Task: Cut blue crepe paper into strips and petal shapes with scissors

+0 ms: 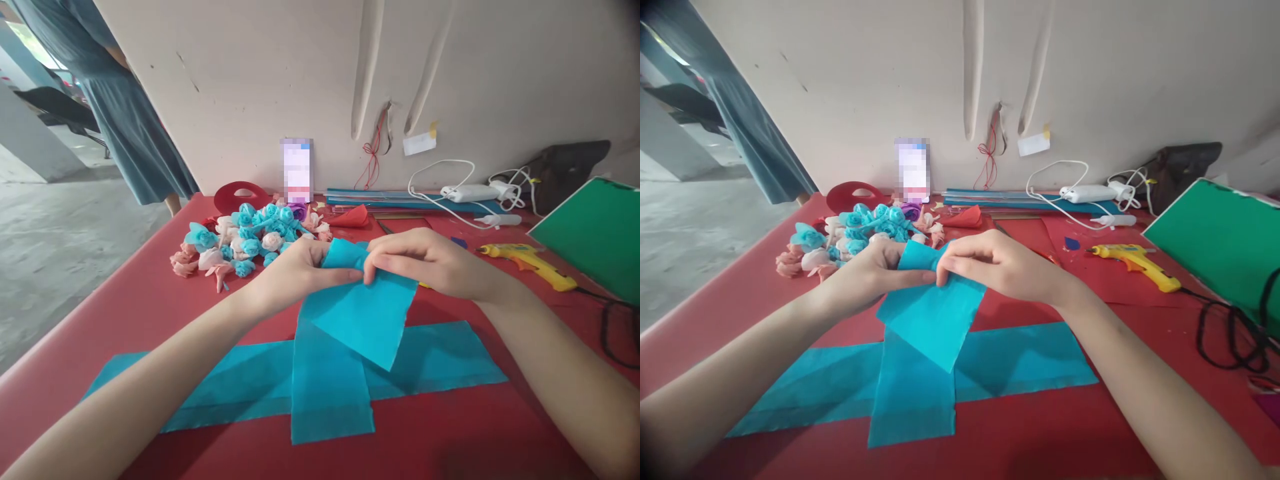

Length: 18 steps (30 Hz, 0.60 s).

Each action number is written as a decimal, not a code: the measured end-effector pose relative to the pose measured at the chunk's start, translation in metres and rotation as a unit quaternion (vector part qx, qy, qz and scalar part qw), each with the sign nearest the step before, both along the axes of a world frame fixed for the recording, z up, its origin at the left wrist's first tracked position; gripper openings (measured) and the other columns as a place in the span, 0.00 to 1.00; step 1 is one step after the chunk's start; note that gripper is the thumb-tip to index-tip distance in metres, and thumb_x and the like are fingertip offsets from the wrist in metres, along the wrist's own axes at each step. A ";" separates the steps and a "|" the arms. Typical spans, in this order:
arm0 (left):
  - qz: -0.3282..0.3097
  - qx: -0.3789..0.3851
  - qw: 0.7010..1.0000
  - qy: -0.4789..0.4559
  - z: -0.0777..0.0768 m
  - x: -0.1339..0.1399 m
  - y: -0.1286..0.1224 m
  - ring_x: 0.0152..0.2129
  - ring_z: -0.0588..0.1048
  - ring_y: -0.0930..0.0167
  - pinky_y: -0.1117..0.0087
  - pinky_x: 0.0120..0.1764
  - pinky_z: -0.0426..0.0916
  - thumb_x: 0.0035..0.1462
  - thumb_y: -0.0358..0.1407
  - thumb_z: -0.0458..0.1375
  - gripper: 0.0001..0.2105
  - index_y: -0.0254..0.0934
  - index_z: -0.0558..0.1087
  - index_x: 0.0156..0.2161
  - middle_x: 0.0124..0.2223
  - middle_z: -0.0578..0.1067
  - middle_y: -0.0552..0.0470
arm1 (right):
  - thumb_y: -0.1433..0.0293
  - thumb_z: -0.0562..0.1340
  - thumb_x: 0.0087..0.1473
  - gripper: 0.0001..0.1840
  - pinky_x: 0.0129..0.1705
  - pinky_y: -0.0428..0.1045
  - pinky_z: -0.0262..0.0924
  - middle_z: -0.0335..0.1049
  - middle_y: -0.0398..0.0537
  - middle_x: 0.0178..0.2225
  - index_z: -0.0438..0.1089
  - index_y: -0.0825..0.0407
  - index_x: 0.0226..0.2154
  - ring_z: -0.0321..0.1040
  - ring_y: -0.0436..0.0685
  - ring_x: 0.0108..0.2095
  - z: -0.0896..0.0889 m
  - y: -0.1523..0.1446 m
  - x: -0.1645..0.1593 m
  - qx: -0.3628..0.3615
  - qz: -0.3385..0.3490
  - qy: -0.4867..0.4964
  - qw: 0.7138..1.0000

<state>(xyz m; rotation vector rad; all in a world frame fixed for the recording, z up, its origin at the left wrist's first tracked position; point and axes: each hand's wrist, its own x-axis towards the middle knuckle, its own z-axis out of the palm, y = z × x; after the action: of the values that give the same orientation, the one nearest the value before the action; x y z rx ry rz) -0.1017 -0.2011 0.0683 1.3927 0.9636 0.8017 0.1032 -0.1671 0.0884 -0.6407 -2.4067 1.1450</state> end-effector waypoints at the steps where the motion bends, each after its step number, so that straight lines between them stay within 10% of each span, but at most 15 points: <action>1: 0.005 -0.005 1.000 -0.004 0.001 0.000 0.000 0.22 0.75 0.74 0.78 0.23 0.69 0.47 0.37 0.65 0.07 0.35 0.76 0.27 0.25 0.77 0.55 | 0.66 0.53 0.61 0.15 0.30 0.46 0.53 0.68 0.42 0.28 0.72 0.51 0.29 0.60 0.48 0.28 0.001 -0.001 0.000 0.000 -0.002 0.000 1.000; 11: 0.071 -0.030 0.994 -0.079 0.008 -0.014 0.009 0.31 0.79 0.68 0.70 0.33 0.75 0.45 0.36 0.68 0.07 0.35 0.77 0.29 0.32 0.80 0.52 | 0.66 0.54 0.59 0.20 0.26 0.47 0.51 0.60 0.40 0.19 0.62 0.51 0.17 0.56 0.48 0.22 0.009 0.011 0.019 0.010 -0.079 0.034 0.996; 18: 0.057 -0.026 0.994 -0.089 -0.006 0.001 0.003 0.35 0.79 0.63 0.64 0.39 0.74 0.47 0.38 0.66 0.10 0.34 0.77 0.35 0.38 0.80 0.48 | 0.62 0.64 0.50 0.09 0.24 0.46 0.54 0.67 0.42 0.25 0.70 0.50 0.28 0.61 0.50 0.24 -0.001 0.000 -0.007 -0.018 -0.185 0.071 0.980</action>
<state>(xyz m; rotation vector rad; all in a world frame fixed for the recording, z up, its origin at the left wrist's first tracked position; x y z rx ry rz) -0.1004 -0.1983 0.0620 1.2073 0.9231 0.9625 0.0960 -0.1676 0.0872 -0.9381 -2.0401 1.0365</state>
